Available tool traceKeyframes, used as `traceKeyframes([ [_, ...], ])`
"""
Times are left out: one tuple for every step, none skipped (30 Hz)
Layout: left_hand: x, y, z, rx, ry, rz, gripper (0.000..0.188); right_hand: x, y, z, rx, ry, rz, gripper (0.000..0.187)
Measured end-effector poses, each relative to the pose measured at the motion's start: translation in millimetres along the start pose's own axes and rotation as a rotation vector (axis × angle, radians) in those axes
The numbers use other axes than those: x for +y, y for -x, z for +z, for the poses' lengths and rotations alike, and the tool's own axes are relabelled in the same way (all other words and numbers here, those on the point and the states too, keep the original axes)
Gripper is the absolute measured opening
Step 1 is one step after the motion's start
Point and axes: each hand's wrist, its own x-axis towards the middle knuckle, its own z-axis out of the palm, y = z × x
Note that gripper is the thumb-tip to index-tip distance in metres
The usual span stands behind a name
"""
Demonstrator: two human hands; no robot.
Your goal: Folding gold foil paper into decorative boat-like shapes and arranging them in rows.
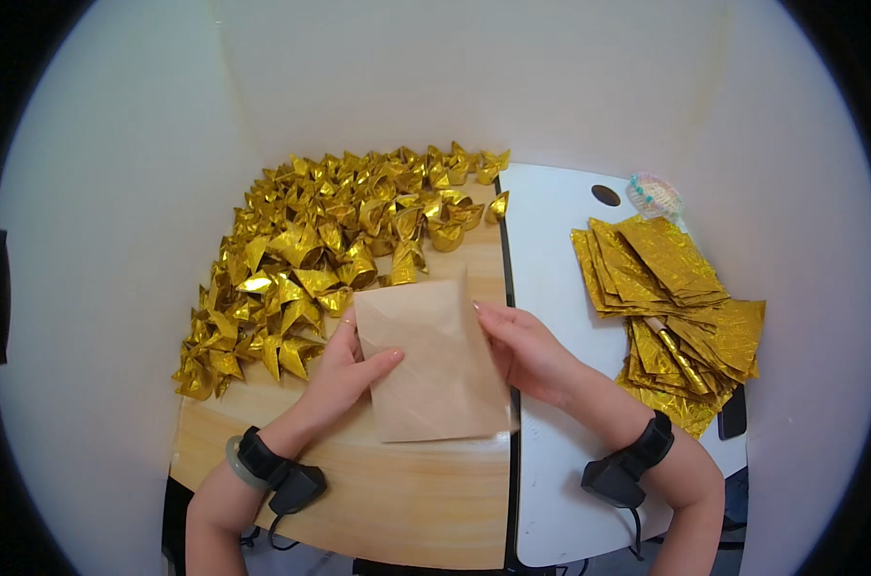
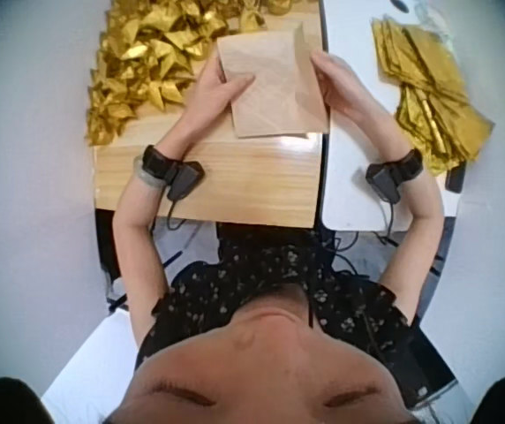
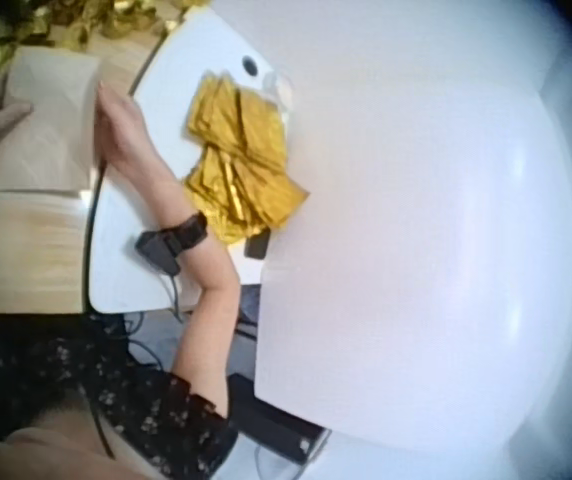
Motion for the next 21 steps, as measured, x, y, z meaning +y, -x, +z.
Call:
traceKeyframes([
  [-5.3,-1.2,-2.6,-0.049,-0.098,0.027,0.061,6.9,-3.5,-6.4,-0.003,-0.002,0.008,0.035],
  [-8.1,-0.8,-4.6,0.001,-0.145,0.015,0.062,15.6,-9.9,-18.5,0.032,0.111,-0.018,0.035],
  [-7.8,-1.5,-5.8,0.009,-0.142,0.009,0.062,15.9,-14.1,-18.2,0.067,0.227,-0.043,0.035],
  [-4.8,-1.8,-7.0,0.013,-0.160,-0.054,0.060,10.6,-6.8,-12.6,0.050,0.154,-0.101,0.027],
  [-2.2,-1.9,-7.4,0.017,-0.177,-0.118,0.058,7.9,-6.6,-13.5,0.046,0.153,-0.093,0.027],
  [1.0,-0.9,-6.6,0.021,-0.177,-0.123,0.058,5.4,-4.7,-16.2,0.024,0.391,-0.277,0.028],
  [3.9,0.1,-5.5,0.013,-0.087,-0.159,0.057,4.2,-3.6,-19.4,0.001,0.628,-0.463,0.033],
  [6.7,1.3,-4.4,0.006,0.004,-0.196,0.056,4.5,-3.6,-22.9,-0.002,0.625,-0.459,0.033],
  [9.3,1.6,-3.0,0.007,0.004,-0.198,0.056,4.8,-3.4,-27.0,-0.054,0.714,-0.547,0.042],
  [11.6,2.0,-1.6,-0.026,0.022,-0.205,0.057,5.1,-3.5,-29.8,-0.106,0.802,-0.635,0.052],
  [14.0,2.4,-0.5,-0.060,0.041,-0.211,0.057,4.9,-3.8,-31.3,-0.106,0.801,-0.634,0.052],
  [17.0,2.5,0.0,-0.057,0.040,-0.212,0.057,4.6,-4.8,-32.3,-0.111,1.049,-0.741,0.056],
  [20.0,2.3,0.5,-0.106,0.069,-0.241,0.057,4.8,-5.3,-32.7,-0.114,1.299,-0.846,0.061],
  [21.3,2.3,0.7,-0.156,0.098,-0.268,0.058,5.3,-3.4,-29.3,-0.115,1.297,-0.845,0.061],
  [20.6,2.7,-0.8,-0.150,0.097,-0.269,0.058,5.7,-1.5,-22.5,-0.102,1.441,-0.886,0.064],
  [19.1,3.0,-2.6,-0.165,0.141,-0.275,0.058,5.6,-0.2,-18.2,-0.087,1.585,-0.925,0.067],
  [17.5,3.1,-4.2,-0.181,0.186,-0.281,0.058,5.3,-0.1,-18.0,-0.092,1.583,-0.926,0.067],
  [16.7,2.9,-5.6,-0.178,0.186,-0.280,0.058,4.3,0.6,-18.5,-0.115,1.569,-1.001,0.067],
  [15.7,2.7,-7.1,-0.194,0.200,-0.293,0.059,3.5,1.4,-18.2,-0.138,1.554,-1.076,0.067],
  [14.3,2.8,-8.6,-0.210,0.214,-0.306,0.061,2.0,3.6,-16.1,-0.143,1.553,-1.075,0.067],
  [12.6,3.3,-8.1,-0.206,0.215,-0.304,0.061,-0.5,7.1,-13.2,-0.226,1.576,-1.112,0.061],
])
